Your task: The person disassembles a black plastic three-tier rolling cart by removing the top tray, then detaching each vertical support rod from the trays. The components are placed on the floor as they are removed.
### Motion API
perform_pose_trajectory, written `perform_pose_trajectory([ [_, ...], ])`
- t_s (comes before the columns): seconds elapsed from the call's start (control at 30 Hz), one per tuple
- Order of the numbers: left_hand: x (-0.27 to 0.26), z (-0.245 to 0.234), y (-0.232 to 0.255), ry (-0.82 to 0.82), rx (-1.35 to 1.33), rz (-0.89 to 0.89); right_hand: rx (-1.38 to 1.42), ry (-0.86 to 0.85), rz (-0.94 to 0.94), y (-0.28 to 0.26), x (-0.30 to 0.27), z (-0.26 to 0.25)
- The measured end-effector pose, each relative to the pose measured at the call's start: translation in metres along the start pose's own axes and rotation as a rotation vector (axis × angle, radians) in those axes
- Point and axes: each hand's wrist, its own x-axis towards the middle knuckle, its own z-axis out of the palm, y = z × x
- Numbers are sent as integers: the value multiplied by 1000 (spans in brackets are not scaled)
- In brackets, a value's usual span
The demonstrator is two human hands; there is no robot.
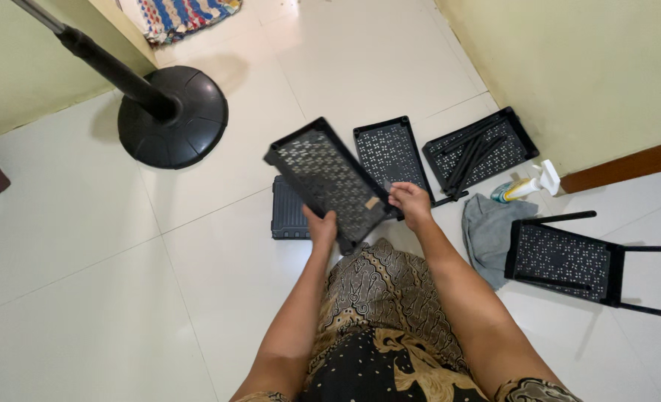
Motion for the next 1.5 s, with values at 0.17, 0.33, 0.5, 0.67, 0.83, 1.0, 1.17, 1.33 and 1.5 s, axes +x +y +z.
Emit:
perform_pose_trajectory([
  [0.17,31,-49,-14,166,2,66,171,0,176,28,-9,10],
  [0.33,36,-83,2,256,-59,-43,102,-12,246,51,-9,53],
  [0.5,32,-99,22,252,-63,-11,2,-27,286,59,-4,98],
  [0.67,34,-84,23,211,-59,53,-475,182,-291,33,-21,113],
  [0.83,26,-48,17,109,-151,122,-1086,57,-701,-20,-42,104],
  [1.0,18,-34,23,67,-13,167,-1346,6,-654,-46,-44,96],
  [1.17,9,-31,41,97,71,151,-1364,-43,-555,-31,-32,87],
  [1.33,4,-38,54,148,238,62,-973,74,-596,17,-18,86],
  [1.5,27,-38,31,141,227,136,-462,466,-360,47,-5,47],
])
